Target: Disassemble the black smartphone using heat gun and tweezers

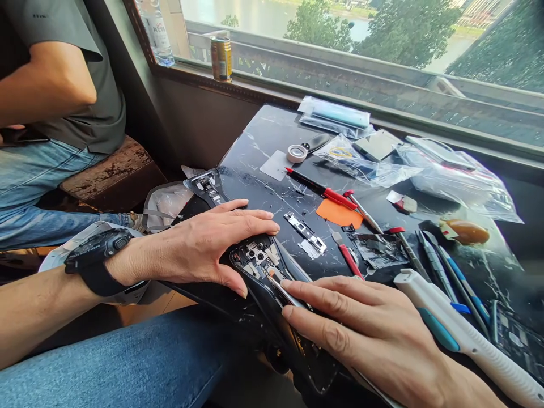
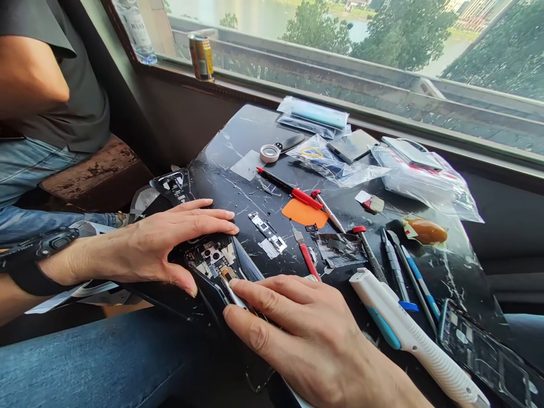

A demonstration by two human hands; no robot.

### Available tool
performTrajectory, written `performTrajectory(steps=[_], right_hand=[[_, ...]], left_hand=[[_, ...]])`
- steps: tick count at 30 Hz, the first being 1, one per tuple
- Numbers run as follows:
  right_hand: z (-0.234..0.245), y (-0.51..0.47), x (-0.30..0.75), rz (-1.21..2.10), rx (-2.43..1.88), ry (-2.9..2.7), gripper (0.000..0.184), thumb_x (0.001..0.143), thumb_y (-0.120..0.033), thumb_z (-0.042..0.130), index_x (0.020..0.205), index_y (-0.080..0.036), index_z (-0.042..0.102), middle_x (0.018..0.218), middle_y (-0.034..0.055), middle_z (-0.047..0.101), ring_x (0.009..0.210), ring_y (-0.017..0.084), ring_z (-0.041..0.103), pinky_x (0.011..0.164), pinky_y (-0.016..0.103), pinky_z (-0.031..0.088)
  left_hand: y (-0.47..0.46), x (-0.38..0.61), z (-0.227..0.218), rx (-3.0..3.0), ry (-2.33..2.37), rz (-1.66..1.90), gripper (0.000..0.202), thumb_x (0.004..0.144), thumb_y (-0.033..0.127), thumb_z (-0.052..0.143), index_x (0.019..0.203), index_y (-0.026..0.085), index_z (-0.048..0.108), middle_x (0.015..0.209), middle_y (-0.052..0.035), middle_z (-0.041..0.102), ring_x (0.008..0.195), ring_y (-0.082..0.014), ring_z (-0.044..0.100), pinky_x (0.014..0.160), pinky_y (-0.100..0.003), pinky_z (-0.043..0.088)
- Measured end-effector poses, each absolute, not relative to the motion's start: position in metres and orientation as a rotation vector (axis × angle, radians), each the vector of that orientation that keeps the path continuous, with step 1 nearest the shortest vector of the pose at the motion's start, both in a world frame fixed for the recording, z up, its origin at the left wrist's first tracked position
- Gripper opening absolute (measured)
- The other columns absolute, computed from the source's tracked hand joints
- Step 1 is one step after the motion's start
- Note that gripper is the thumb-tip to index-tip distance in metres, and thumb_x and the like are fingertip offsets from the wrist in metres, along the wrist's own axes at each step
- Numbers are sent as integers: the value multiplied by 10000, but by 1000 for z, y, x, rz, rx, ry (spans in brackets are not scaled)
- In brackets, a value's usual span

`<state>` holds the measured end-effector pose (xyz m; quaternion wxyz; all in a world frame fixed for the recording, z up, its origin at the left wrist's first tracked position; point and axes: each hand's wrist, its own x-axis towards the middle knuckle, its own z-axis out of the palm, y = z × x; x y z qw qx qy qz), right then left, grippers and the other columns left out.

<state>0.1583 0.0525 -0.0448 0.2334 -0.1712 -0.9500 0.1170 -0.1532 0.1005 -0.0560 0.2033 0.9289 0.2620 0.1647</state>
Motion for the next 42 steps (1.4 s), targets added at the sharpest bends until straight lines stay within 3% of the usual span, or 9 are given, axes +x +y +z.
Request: performTrajectory(steps=[9,14,21,24,29,36,42], right_hand=[[-41,50,152,255,-532,-2595,224,1043,-155,609,1188,-205,772,1233,46,801,995,178,734,811,287,604],[-34,50,143,228,-630,-2581,260,1039,-123,563,1103,-224,794,1071,38,836,963,169,760,836,248,625],[-32,51,144,184,-576,-2583,290,1012,-60,556,1089,-215,789,1094,42,833,972,171,759,851,254,626],[-30,50,145,191,-596,-2587,300,1041,-76,517,1081,-215,780,1087,56,831,962,165,760,830,245,630],[-37,52,146,242,-545,-2533,257,967,-54,603,1100,-196,772,1084,69,830,948,178,777,819,257,645],[-35,54,147,377,-612,-2513,230,1024,-128,577,1094,-216,778,1045,59,834,864,155,774,731,222,638],[-36,54,147,378,-574,-2499,202,1005,-111,620,1118,-202,759,1048,77,824,864,158,774,757,236,643]], left_hand=[[99,-154,-54,2483,807,502,1018,806,618,838,1594,151,392,1641,-171,491,1584,-300,376,1358,-456,174],[100,-155,-55,2477,806,513,931,824,565,846,1555,151,446,1610,-167,528,1572,-309,396,1353,-497,200],[102,-154,-57,2482,771,523,869,851,501,840,1551,180,436,1582,-135,567,1560,-263,420,1358,-471,176],[102,-155,-57,2491,772,521,876,848,504,843,1553,192,427,1584,-145,564,1560,-278,420,1353,-497,189],[102,-155,-57,2501,784,506,936,826,530,854,1574,199,398,1611,-173,522,1570,-324,397,1342,-541,217],[102,-153,-55,2487,773,507,889,847,485,845,1568,234,390,1597,-153,543,1550,-311,432,1344,-564,206],[102,-153,-55,2481,756,520,888,848,495,844,1563,238,385,1584,-147,559,1532,-291,460,1347,-551,198]])
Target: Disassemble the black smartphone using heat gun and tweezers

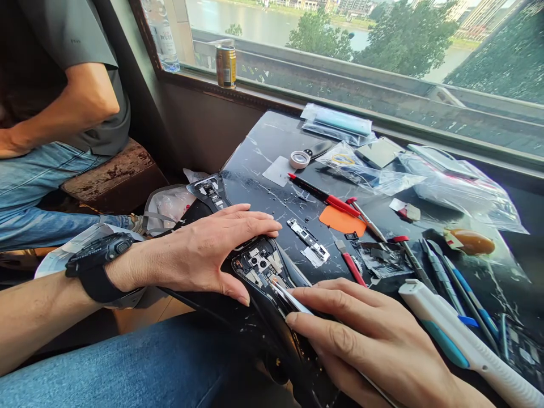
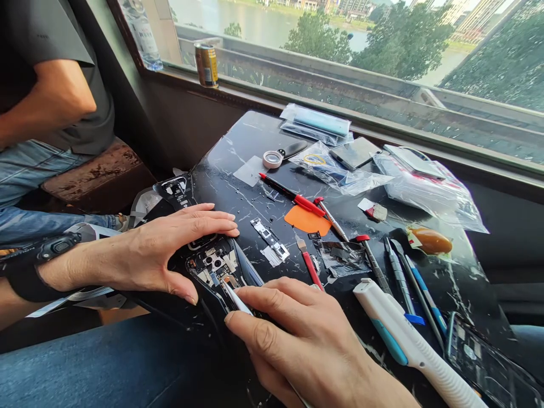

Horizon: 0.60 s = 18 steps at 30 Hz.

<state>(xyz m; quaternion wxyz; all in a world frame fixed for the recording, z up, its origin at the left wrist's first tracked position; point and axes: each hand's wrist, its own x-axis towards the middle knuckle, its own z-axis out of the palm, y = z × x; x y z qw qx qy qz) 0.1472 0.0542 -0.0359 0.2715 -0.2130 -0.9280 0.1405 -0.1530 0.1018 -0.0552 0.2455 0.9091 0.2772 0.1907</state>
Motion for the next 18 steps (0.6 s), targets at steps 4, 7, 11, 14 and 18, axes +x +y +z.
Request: performTrajectory(steps=[4,7,11,14,18], right_hand=[[-36,54,148,360,-614,-2517,229,1045,-134,570,1105,-208,779,1045,68,825,871,149,767,752,226,633],[-38,53,149,371,-588,-2515,216,1032,-139,587,1123,-200,774,1076,81,820,900,169,762,766,252,642],[-43,53,153,360,-534,-2536,258,980,-91,626,1188,-178,752,1159,105,796,980,210,751,813,309,650],[-46,53,156,366,-536,-2546,271,977,-82,623,1201,-178,743,1172,112,784,991,210,746,818,311,644],[-45,53,156,356,-539,-2538,271,973,-79,620,1191,-180,745,1168,111,784,992,206,741,822,301,641]], left_hand=[[102,-153,-55,2483,762,517,881,852,497,841,1558,220,392,1588,-146,555,1544,-290,444,1349,-536,195],[102,-153,-56,2471,766,522,884,841,507,848,1552,223,406,1593,-140,552,1550,-297,435,1351,-529,192],[102,-153,-56,2472,763,523,877,845,501,845,1552,227,403,1589,-139,557,1542,-301,449,1351,-535,196],[102,-152,-56,2481,759,522,869,857,486,837,1558,239,388,1578,-141,568,1523,-297,476,1346,-554,208],[102,-152,-56,2487,758,525,865,854,467,840,1560,243,393,1584,-140,563,1534,-306,460,1344,-554,217]])
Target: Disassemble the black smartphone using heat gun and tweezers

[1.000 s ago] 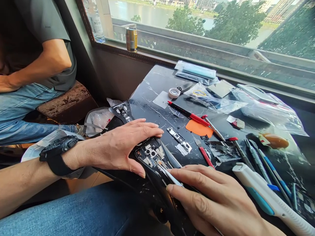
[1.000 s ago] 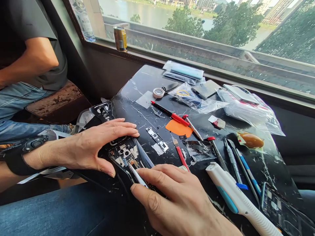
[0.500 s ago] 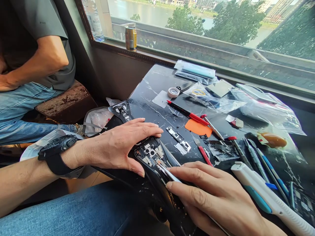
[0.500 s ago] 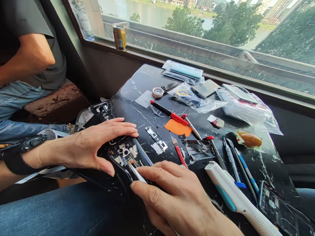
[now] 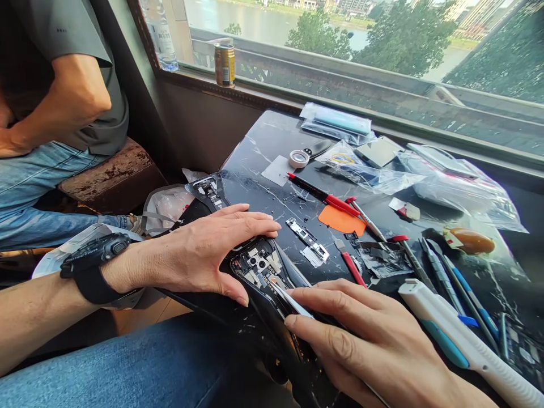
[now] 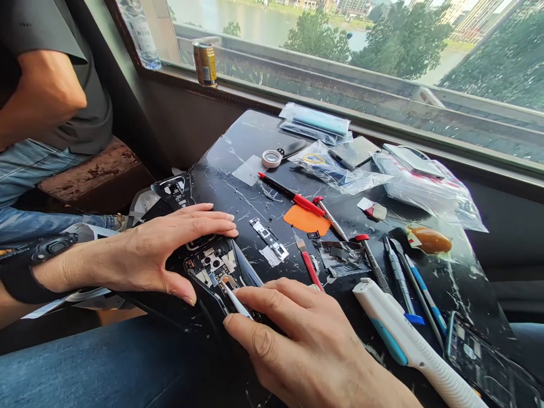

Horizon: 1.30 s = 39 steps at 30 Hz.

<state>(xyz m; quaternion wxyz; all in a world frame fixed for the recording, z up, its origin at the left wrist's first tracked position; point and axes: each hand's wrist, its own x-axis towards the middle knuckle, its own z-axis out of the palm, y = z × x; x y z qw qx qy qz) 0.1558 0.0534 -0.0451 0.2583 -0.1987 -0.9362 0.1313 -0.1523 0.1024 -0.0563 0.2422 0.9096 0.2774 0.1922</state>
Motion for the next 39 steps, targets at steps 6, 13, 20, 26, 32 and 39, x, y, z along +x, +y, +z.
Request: performTrajectory(steps=[6,13,20,26,32,39], right_hand=[[-44,56,154,337,-533,-2563,269,958,-72,637,1172,-185,756,1157,96,797,976,197,749,819,279,637],[-44,52,160,276,-536,-2634,292,1069,-150,519,1292,-201,701,1283,99,768,1144,228,721,912,333,619],[-43,55,157,279,-574,-2566,272,1070,-130,541,1267,-198,716,1284,100,781,1064,196,768,849,290,622],[-46,57,149,308,-647,-2522,274,1057,-131,591,1291,-223,698,1272,76,788,1016,194,778,824,293,612],[-25,54,162,474,-800,-2410,255,1102,-288,540,1274,-221,716,1148,58,824,952,163,806,774,219,650],[-1,23,195,977,-1325,-1811,178,1035,-382,655,1052,-340,827,884,-31,858,735,190,833,615,191,678]], left_hand=[[102,-152,-57,2475,763,526,857,863,490,830,1554,224,399,1582,-136,565,1534,-290,462,1352,-519,195],[102,-151,-55,2464,755,519,916,836,599,823,1564,245,392,1570,-127,575,1519,-292,481,1351,-516,182],[101,-153,-56,2501,759,508,910,878,653,746,1590,243,356,1590,-124,555,1535,-259,459,1355,-467,164],[100,-153,-53,2565,707,467,775,917,588,745,1537,220,459,1570,-127,578,1574,-292,388,1351,-507,163],[96,-142,-41,2704,624,523,439,985,411,710,1359,205,608,1420,-129,651,1484,-280,480,1346,-497,194],[94,-132,-43,2689,567,527,200,1009,236,663,1207,209,668,1205,-63,616,1298,-206,556,1342,-452,197]])
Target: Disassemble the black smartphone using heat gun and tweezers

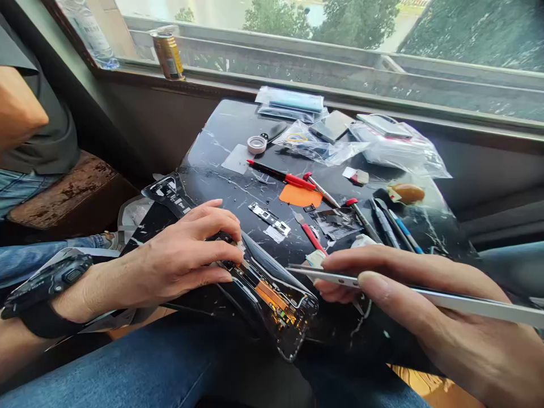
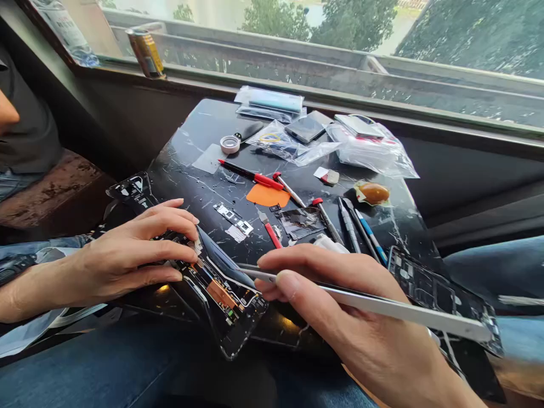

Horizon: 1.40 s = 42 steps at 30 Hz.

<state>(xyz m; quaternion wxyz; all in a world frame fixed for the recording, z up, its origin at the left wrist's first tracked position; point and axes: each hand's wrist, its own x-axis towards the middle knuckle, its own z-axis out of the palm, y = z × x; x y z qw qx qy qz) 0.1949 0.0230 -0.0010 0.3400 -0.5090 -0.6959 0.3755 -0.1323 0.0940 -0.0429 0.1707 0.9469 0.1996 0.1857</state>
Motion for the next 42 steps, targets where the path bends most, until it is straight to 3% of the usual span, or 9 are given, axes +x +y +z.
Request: performTrajectory(steps=[3,7,12,16,21,24,29,37,42], right_hand=[[5,8,193,1316,-1494,-1542,214,977,-471,703,897,-320,833,776,-26,825,695,161,808,628,157,654],[3,3,192,1433,-1511,-1543,227,971,-462,686,879,-300,815,768,-26,808,691,135,778,643,147,631],[-4,8,199,1277,-1420,-1859,158,981,-317,647,927,-348,792,768,-70,804,702,154,763,577,200,588],[-3,5,206,1095,-1350,-2082,134,932,-237,695,943,-343,778,861,-86,826,737,156,763,636,227,594],[-1,5,212,1101,-1187,-2214,164,950,-170,668,1022,-282,764,945,-62,831,811,131,789,713,195,608],[-2,6,212,1115,-1114,-2246,171,967,-162,651,1044,-269,760,954,-60,832,815,122,793,725,184,613],[-5,3,209,998,-1244,-2233,134,964,-235,661,994,-301,774,906,-53,848,760,178,813,638,245,623],[-9,3,205,1058,-1355,-2102,132,931,-260,698,948,-353,790,873,-119,838,755,147,801,681,243,607],[-13,3,202,1334,-1369,-1853,132,970,-329,685,949,-339,815,806,-78,825,689,137,773,621,222,570]], left_hand=[[94,-131,-45,2669,577,530,159,1009,202,644,1164,209,679,1196,-58,590,1256,-202,569,1336,-454,217],[94,-129,-43,2667,583,532,118,1001,156,636,1107,196,670,1187,-57,582,1248,-192,564,1337,-445,222],[91,-126,-40,2704,613,501,143,989,100,619,1072,215,633,1241,-50,578,1313,-185,540,1340,-473,235],[90,-123,-41,2768,619,547,204,973,63,622,1115,208,609,1230,-42,584,1300,-166,551,1348,-479,245],[89,-122,-38,2818,648,634,281,974,44,617,1220,177,599,1245,-61,604,1258,-162,574,1324,-478,313],[85,-120,-35,2841,566,528,324,1012,158,640,1331,162,582,1349,-95,601,1378,-189,521,1345,-489,254],[78,-105,-34,2887,388,276,770,1017,554,613,1579,73,401,1593,-163,523,1572,-237,350,1368,-454,51],[75,-94,-35,2874,383,327,710,1035,538,590,1534,48,462,1525,-137,617,1501,-216,473,1351,-369,37],[75,-93,-34,2865,398,337,697,1037,533,588,1525,51,470,1518,-133,626,1497,-202,488,1352,-346,47]])
